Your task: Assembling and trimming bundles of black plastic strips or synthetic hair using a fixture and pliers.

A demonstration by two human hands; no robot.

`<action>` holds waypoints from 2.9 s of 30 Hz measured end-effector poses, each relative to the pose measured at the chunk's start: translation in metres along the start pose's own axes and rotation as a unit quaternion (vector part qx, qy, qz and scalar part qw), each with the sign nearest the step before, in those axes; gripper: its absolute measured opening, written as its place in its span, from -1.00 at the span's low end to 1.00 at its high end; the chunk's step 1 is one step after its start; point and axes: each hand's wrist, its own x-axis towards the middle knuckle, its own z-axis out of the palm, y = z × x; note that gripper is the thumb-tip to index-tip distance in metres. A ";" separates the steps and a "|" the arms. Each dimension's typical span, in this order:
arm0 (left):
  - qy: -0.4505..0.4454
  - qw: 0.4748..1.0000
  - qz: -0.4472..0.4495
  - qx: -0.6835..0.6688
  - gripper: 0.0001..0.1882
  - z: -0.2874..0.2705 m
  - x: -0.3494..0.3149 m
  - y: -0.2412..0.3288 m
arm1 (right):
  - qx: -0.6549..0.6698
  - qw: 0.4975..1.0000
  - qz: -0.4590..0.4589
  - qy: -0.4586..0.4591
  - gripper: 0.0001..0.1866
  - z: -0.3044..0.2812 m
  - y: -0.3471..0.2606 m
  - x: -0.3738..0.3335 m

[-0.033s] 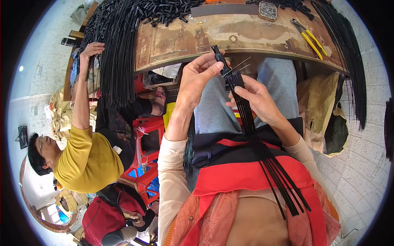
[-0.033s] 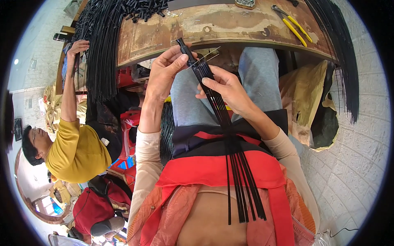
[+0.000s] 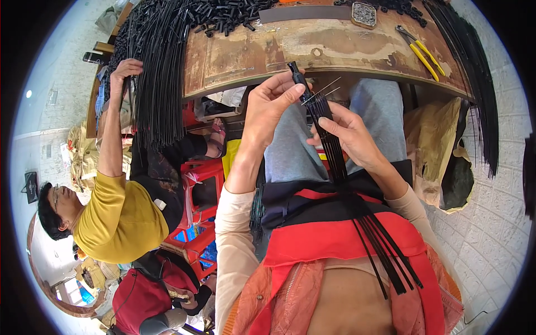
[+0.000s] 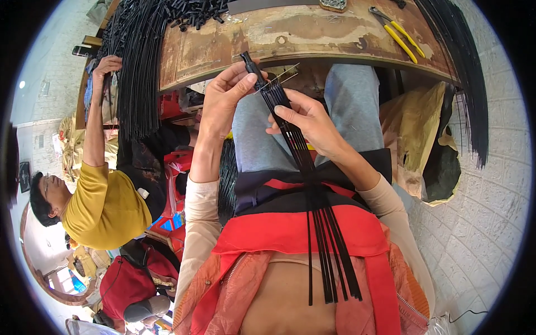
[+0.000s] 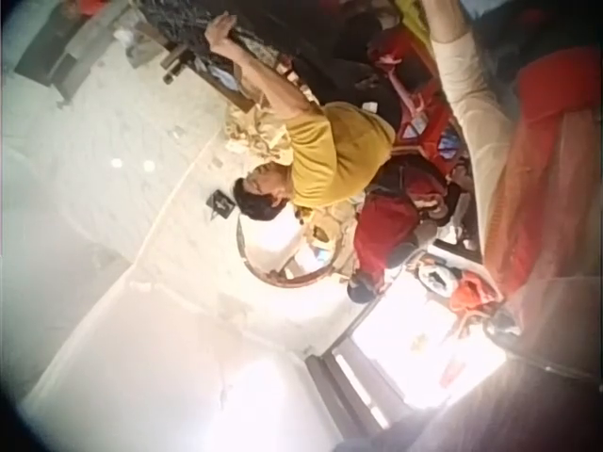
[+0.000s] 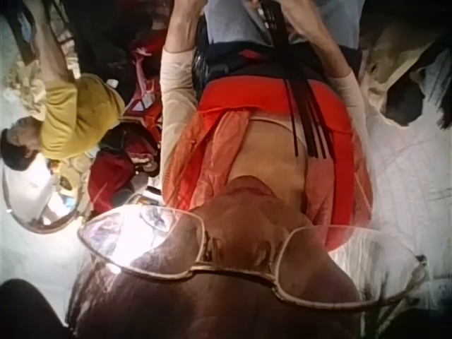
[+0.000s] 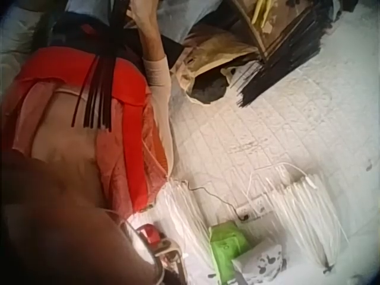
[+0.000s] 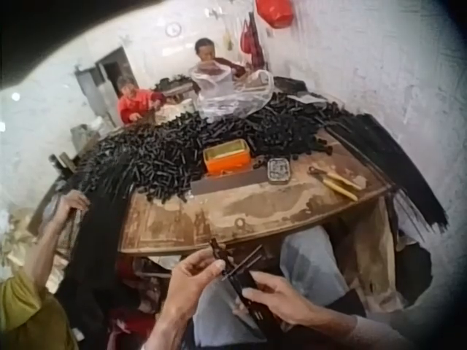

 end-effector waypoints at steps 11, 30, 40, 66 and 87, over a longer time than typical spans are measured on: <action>0.050 0.987 0.067 -0.136 -0.67 0.012 -0.035 -0.011 | -0.003 1.000 -0.002 -0.003 -0.63 0.005 0.001 0.002; 0.048 0.976 0.051 -0.206 -0.71 0.004 -0.031 -0.025 | 0.013 1.000 0.011 -0.018 -0.60 0.005 0.000 0.001; 0.075 0.988 0.061 -0.120 -0.41 0.012 -0.028 -0.005 | 0.010 1.000 0.001 -0.011 -0.60 0.007 -0.001 0.000; 0.026 0.995 0.071 -0.065 -0.70 0.014 -0.031 0.004 | -0.008 0.991 -0.118 -0.064 -0.62 0.007 -0.001 0.011; -0.023 0.988 0.038 -0.151 -0.61 0.009 -0.020 0.008 | -0.019 0.989 -0.135 -0.052 -0.86 -0.002 0.000 0.026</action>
